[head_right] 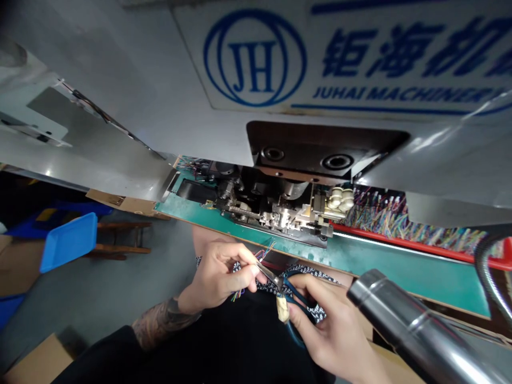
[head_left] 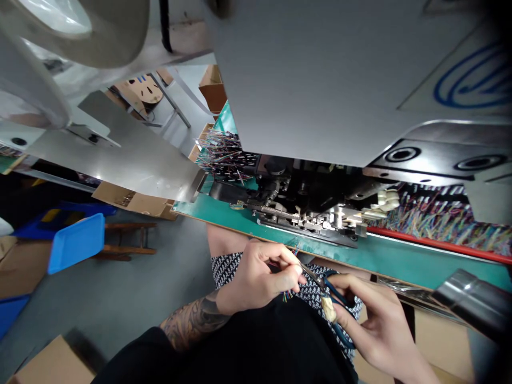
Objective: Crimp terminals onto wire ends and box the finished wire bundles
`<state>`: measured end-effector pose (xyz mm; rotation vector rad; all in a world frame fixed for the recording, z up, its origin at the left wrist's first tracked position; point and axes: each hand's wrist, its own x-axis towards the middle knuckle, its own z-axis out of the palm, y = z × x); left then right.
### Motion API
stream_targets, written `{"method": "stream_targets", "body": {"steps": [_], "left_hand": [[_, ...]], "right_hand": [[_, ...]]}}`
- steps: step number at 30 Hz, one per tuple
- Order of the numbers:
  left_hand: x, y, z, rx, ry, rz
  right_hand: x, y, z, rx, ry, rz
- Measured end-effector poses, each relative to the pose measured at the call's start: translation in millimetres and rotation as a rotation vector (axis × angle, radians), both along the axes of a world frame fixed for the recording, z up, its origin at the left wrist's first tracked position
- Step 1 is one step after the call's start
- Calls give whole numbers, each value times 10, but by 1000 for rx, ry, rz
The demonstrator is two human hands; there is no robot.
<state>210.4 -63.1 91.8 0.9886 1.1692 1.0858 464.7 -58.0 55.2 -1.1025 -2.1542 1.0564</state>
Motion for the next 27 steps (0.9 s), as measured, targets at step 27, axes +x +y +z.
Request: {"method": "stream_targets", "body": {"steps": [27], "left_hand": [[2, 7, -29, 0, -43, -30]], "right_hand": [[-115, -38, -144, -463, 380, -50]]}}
